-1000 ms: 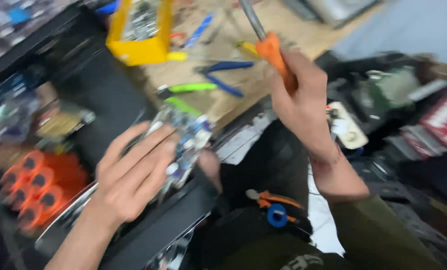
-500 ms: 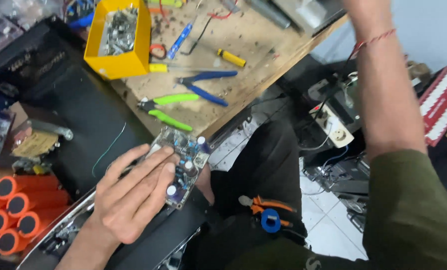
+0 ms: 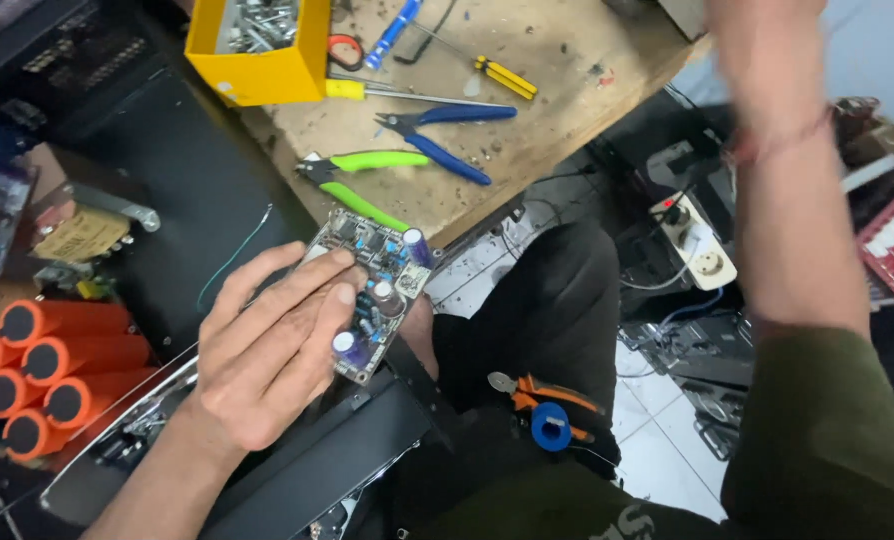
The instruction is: Stripping wire ends and soldering them onto a printed circuit board during electronics repair.
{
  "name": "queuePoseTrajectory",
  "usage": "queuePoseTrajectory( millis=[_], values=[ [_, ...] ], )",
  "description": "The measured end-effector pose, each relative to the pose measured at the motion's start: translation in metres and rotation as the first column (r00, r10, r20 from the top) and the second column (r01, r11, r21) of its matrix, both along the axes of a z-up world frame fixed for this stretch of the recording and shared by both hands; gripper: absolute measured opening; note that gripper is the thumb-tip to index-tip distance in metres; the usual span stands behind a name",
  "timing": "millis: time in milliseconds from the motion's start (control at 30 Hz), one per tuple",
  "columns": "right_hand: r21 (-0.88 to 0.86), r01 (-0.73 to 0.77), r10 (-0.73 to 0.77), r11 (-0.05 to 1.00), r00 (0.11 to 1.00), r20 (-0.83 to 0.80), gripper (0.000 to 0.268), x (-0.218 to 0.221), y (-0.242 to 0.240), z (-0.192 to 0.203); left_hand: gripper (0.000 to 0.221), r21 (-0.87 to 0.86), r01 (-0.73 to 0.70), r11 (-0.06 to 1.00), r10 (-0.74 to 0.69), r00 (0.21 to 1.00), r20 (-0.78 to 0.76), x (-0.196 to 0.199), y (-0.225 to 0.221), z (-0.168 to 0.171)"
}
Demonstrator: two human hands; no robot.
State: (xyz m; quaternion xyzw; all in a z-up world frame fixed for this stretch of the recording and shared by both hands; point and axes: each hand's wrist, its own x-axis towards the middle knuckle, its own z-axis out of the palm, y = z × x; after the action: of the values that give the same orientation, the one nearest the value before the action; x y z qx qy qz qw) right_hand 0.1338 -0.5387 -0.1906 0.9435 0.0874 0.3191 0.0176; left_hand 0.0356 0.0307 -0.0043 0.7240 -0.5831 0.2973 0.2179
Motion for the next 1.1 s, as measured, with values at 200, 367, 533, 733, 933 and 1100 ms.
queuePoseTrajectory(
  millis=[200, 367, 533, 733, 933, 1100],
  values=[
    [-0.145, -0.379, 0.346, 0.914, 0.915, -0.206, 0.065, -0.027, 0.279, 0.107, 0.012, 0.062, 0.001, 0.998, -0.012, 0.983, 0.182, 0.004, 0.003, 0.007],
    [-0.226, -0.360, 0.275, 0.905, 0.901, -0.336, 0.047, -0.002, 0.292, 0.090, 0.006, 0.034, 0.005, 0.999, -0.012, 0.979, 0.203, 0.003, 0.010, 0.012],
    [-0.271, -0.328, 0.239, 0.905, 0.919, -0.314, 0.044, 0.013, 0.286, 0.084, 0.011, -0.034, 0.016, 0.999, -0.011, 0.991, 0.133, 0.004, 0.011, 0.004],
    [0.698, -0.209, 0.381, 0.685, 0.919, -0.099, 0.029, -0.001, 0.272, 0.104, 0.017, -0.098, -0.026, 0.995, 0.031, 0.998, 0.050, 0.006, 0.014, -0.006],
    [0.400, -0.767, 0.772, 0.503, 0.606, 0.191, 0.029, -0.068, 0.280, 0.156, 0.018, -0.108, -0.025, 0.994, 0.028, 0.999, 0.025, 0.007, 0.013, -0.007],
    [-0.060, -0.738, 0.736, 0.673, 0.675, -0.053, 0.042, -0.107, 0.286, 0.185, 0.017, -0.107, -0.015, 0.994, 0.019, 0.999, 0.035, 0.006, 0.012, -0.002]
  ],
)
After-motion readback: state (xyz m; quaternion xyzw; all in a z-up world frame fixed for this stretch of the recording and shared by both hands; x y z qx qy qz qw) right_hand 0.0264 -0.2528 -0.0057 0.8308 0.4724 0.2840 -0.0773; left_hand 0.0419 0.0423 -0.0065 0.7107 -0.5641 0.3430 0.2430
